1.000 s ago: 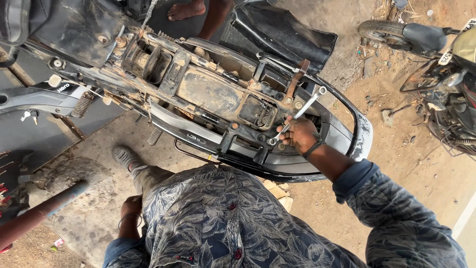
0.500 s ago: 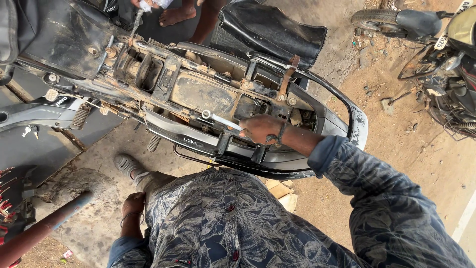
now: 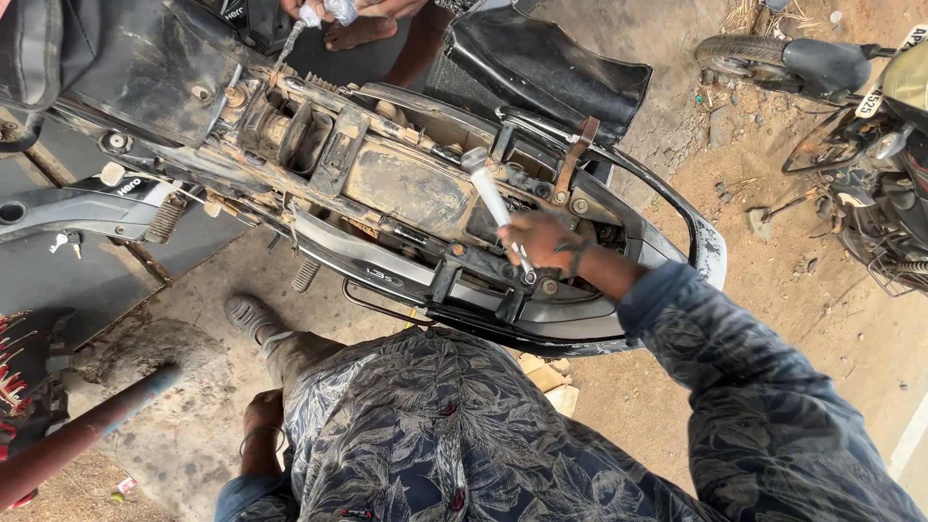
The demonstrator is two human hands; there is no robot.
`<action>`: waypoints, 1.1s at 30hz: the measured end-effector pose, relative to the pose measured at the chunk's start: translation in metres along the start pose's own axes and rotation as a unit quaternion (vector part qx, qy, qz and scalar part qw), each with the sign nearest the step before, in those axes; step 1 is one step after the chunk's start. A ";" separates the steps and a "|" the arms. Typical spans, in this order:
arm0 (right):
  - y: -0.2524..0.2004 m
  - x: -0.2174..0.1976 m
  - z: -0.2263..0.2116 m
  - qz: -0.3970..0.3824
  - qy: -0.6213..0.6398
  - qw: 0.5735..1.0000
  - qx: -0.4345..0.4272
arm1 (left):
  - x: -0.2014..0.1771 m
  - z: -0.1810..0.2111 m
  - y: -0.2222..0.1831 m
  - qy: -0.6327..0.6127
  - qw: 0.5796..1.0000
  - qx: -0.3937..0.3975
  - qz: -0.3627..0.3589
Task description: Repairing internal components of a motorcycle under the seat using a wrench.
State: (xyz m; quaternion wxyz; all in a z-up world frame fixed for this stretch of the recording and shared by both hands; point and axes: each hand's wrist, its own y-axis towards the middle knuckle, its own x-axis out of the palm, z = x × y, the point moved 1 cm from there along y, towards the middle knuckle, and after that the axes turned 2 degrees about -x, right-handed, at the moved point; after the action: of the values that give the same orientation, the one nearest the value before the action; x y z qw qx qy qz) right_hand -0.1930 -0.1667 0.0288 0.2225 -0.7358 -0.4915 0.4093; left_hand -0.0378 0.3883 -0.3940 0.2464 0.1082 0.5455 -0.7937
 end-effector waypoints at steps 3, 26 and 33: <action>-0.030 -0.009 0.021 0.156 0.158 0.971 0.090 | -0.014 0.010 -0.007 -0.054 0.998 -0.024 -0.019; -0.026 0.058 -0.062 -0.166 -0.537 0.821 -0.100 | -0.005 0.005 0.003 -0.101 0.995 -0.024 0.007; -0.028 -0.036 -0.028 0.191 0.110 0.967 0.128 | -0.003 -0.002 -0.005 -0.033 0.999 -0.023 0.010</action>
State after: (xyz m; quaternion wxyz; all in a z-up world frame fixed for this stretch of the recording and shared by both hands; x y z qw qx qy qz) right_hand -0.1917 -0.1860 0.0790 0.2848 -0.8219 -0.2582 0.4203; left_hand -0.0381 0.3920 -0.3896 0.2743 0.0820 0.5544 -0.7815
